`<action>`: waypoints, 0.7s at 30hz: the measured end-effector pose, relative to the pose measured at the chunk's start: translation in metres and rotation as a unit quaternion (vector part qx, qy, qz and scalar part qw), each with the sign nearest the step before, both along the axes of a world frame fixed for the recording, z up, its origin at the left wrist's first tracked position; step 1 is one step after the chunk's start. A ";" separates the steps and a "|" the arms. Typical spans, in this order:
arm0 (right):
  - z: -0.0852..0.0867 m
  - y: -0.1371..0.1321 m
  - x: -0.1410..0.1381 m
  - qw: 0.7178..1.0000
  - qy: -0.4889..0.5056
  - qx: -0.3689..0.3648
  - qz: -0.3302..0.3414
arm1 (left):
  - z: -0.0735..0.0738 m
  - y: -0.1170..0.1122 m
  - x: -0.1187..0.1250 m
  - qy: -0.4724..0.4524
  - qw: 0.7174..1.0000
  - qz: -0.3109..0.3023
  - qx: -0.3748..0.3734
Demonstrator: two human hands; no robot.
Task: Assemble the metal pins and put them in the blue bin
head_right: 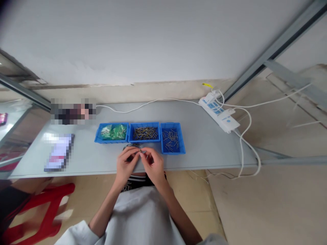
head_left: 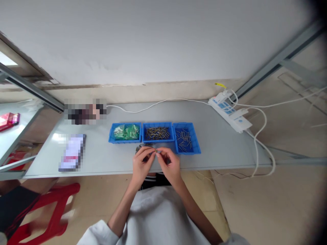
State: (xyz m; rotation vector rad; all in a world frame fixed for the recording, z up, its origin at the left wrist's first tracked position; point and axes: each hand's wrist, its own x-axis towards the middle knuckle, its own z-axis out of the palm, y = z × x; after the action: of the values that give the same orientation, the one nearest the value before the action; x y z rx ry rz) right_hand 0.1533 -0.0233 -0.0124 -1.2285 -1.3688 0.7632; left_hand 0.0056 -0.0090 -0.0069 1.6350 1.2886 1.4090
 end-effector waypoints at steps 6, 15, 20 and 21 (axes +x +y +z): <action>0.012 0.007 -0.005 0.998 -0.047 0.050 -0.014 | -0.001 -0.001 -0.002 0.004 1.000 -0.012 0.010; 0.049 0.063 -0.008 0.971 -0.175 0.108 -0.120 | -0.004 -0.008 -0.004 -0.176 0.973 0.130 -0.070; 0.028 0.034 -0.005 0.965 -0.252 0.076 -0.004 | -0.005 -0.005 -0.005 -0.251 0.956 0.138 -0.054; 0.022 0.026 -0.005 0.961 -0.272 0.046 0.025 | -0.005 -0.005 -0.005 -0.256 0.955 0.137 -0.058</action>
State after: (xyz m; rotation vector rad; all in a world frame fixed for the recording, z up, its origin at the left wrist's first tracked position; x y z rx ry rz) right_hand 0.1485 0.0025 0.0097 -1.3932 -1.8614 0.3965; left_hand 0.0010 -0.0136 -0.0117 0.9429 1.2814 1.7391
